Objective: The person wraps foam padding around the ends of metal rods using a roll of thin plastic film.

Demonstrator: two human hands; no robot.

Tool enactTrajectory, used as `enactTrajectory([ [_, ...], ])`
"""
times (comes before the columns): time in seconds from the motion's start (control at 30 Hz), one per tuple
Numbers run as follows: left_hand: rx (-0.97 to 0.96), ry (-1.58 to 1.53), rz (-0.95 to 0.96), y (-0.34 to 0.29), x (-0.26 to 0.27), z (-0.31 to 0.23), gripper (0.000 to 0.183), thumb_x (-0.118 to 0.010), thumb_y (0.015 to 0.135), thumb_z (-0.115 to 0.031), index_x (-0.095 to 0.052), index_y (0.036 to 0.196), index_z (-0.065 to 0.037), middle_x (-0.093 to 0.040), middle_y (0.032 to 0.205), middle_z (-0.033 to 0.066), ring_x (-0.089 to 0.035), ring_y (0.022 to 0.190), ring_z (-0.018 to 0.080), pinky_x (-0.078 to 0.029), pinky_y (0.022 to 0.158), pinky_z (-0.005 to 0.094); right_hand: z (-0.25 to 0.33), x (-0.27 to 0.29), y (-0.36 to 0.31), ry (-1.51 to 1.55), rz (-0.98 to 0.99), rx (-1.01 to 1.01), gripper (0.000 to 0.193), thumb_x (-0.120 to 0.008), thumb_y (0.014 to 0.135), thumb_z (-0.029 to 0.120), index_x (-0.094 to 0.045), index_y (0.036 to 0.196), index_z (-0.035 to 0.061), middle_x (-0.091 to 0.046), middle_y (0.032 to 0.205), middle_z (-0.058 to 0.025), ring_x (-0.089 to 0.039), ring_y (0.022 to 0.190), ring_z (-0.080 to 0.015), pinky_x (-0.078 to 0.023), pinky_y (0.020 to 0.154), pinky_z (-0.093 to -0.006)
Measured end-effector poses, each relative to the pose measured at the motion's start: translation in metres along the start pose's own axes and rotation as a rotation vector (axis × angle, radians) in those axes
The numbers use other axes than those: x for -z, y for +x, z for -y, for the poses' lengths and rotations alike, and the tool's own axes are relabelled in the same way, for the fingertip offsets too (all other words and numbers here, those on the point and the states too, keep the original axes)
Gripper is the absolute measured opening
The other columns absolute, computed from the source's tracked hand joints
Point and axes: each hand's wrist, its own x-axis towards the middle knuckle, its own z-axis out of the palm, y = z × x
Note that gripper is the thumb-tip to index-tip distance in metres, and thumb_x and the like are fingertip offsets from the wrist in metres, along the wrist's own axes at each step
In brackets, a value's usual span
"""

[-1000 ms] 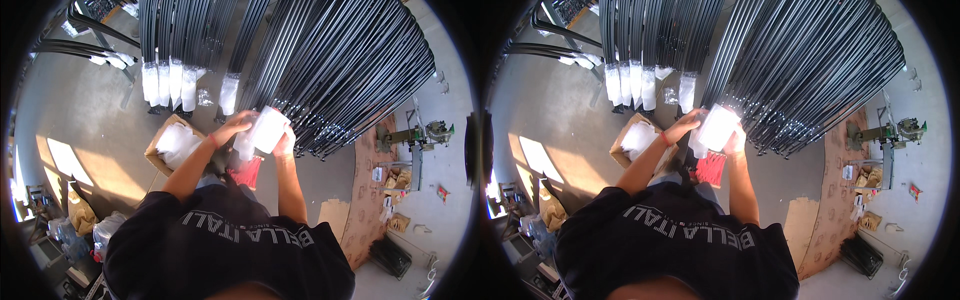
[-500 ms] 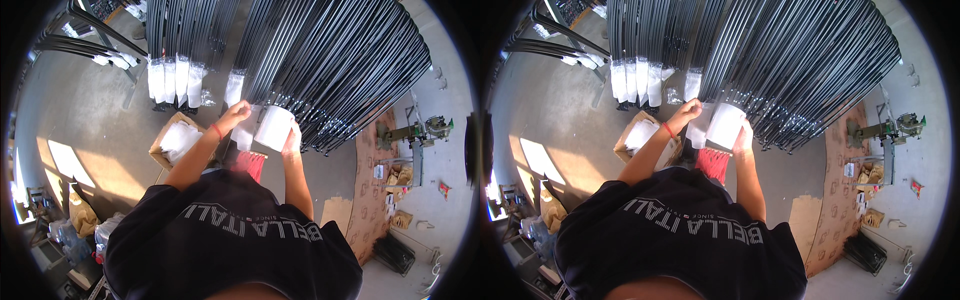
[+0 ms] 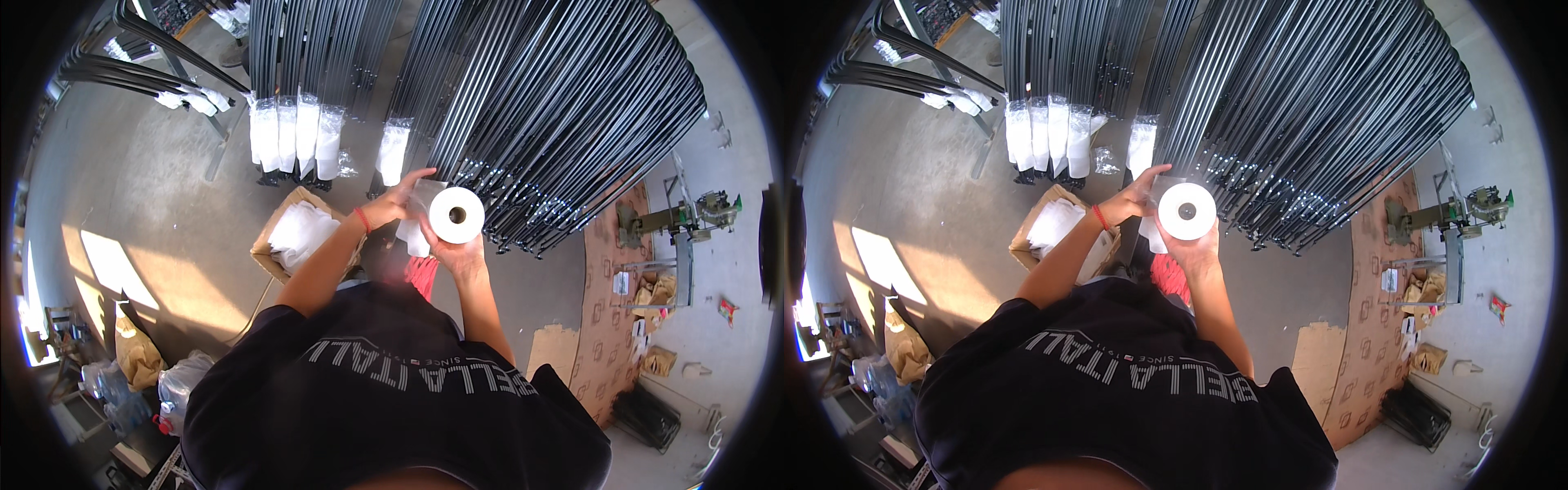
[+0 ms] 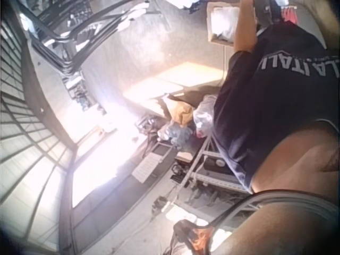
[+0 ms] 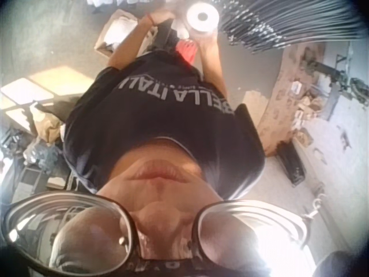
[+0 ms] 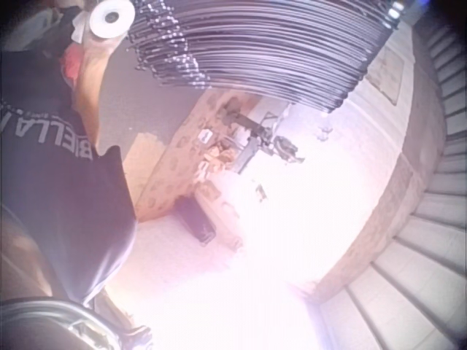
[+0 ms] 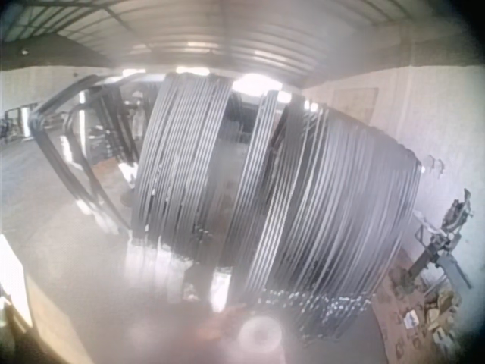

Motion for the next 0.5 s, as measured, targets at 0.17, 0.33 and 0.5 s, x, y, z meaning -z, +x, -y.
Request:
enactTrajectory([
  [0.17, 0.057, 0.270, -0.057, -0.002, 0.005, 0.014, 0.023, -0.055, 0.080, -0.009, -0.052, 0.102, -0.004, -0.052, 0.102, 0.0035, -0.046, 0.101, 0.0147, -0.036, 0.088, 0.0295, 0.011, 0.015, 0.009, -0.031, -0.017, -0.061, 0.038, -0.042, 0.084, 0.031, -0.050, 0.108, 0.0028, -0.047, 0.115, -0.0195, -0.044, 0.106, -0.0398, -0.045, 0.084, -0.0462],
  [0.33, -0.068, 0.192, -0.362, 0.004, -0.013, 0.043, 0.005, -0.050, 0.080, -0.004, -0.052, 0.084, -0.002, -0.051, 0.083, -0.0008, -0.047, 0.079, 0.0079, -0.039, 0.071, 0.0232, 0.009, 0.023, -0.005, -0.555, 0.084, 0.041, 0.032, -0.036, 0.087, 0.034, -0.047, 0.110, 0.0147, -0.051, 0.107, -0.0094, -0.049, 0.100, -0.0296, -0.046, 0.080, -0.0454],
  [0.5, -0.049, 0.059, -0.409, 0.011, -0.018, 0.050, 0.024, -0.045, 0.084, -0.005, -0.052, 0.107, -0.004, -0.055, 0.096, 0.0016, -0.049, 0.090, 0.0090, -0.040, 0.079, 0.0230, -0.012, 0.032, 0.020, -0.979, -0.020, 1.052, 0.046, -0.033, 0.089, 0.043, -0.031, 0.125, 0.0148, -0.042, 0.114, -0.0150, -0.045, 0.104, -0.0273, -0.033, 0.093, -0.0459],
])
